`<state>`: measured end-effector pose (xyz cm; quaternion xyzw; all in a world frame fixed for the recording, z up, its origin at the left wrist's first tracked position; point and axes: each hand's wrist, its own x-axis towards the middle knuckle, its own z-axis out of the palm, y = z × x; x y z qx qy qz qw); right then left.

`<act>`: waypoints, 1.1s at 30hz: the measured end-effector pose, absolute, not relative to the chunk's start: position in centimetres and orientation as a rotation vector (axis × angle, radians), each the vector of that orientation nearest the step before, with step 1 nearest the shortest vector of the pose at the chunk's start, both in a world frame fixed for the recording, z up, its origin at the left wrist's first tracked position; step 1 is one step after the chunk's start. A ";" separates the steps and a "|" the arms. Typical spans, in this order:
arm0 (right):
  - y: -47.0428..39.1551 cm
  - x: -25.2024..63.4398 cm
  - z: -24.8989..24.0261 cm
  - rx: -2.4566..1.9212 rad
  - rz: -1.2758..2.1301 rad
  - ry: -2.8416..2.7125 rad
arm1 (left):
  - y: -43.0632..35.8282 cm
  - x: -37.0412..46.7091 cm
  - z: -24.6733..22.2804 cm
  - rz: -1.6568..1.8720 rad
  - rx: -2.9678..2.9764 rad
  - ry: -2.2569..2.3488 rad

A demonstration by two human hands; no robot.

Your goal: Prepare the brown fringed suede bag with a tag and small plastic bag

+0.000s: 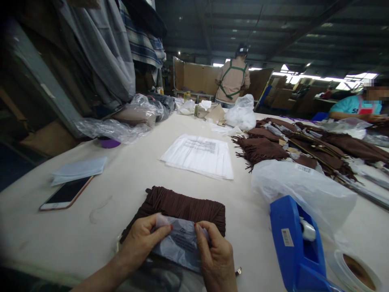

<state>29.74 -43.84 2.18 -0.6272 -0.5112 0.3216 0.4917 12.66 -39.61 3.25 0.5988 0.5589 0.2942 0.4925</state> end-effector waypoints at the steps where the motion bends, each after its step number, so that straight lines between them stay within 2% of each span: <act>1: -43.5 29.9 2.1 -1.550 0.730 -1.283 | -39.1 12.5 2.9 0.747 1.407 1.384; 5: -41.7 30.2 0.9 -1.600 0.412 -1.550 | -37.0 11.8 1.4 0.802 1.532 1.575; 10: -39.7 30.0 -2.2 -1.621 -0.143 -1.814 | -36.4 10.8 -0.4 0.516 2.308 1.887; 12: -39.4 29.8 -3.0 -1.619 -0.261 -1.864 | -36.7 10.7 -0.5 0.705 2.603 1.841; 15: -39.3 29.8 -3.5 -1.612 -0.317 -1.881 | -36.9 11.5 0.1 1.099 2.902 1.343; 18: -39.2 29.8 -3.4 -1.621 -0.318 -1.879 | -36.6 12.8 0.1 0.830 2.986 0.883; 21: -39.5 30.1 -2.7 -1.698 -0.347 -1.847 | -36.2 13.5 -1.0 0.394 2.902 0.855; 23: -40.0 30.3 -2.0 -1.747 -0.437 -1.797 | -36.2 13.4 -1.8 0.272 2.853 0.872; 29: -40.5 31.0 -2.7 -1.330 -0.517 -2.167 | -36.0 12.8 -2.7 0.357 2.932 0.837; 33: -39.6 32.3 -5.9 -1.383 -0.586 -2.280 | -35.7 13.1 -4.0 0.504 3.068 0.803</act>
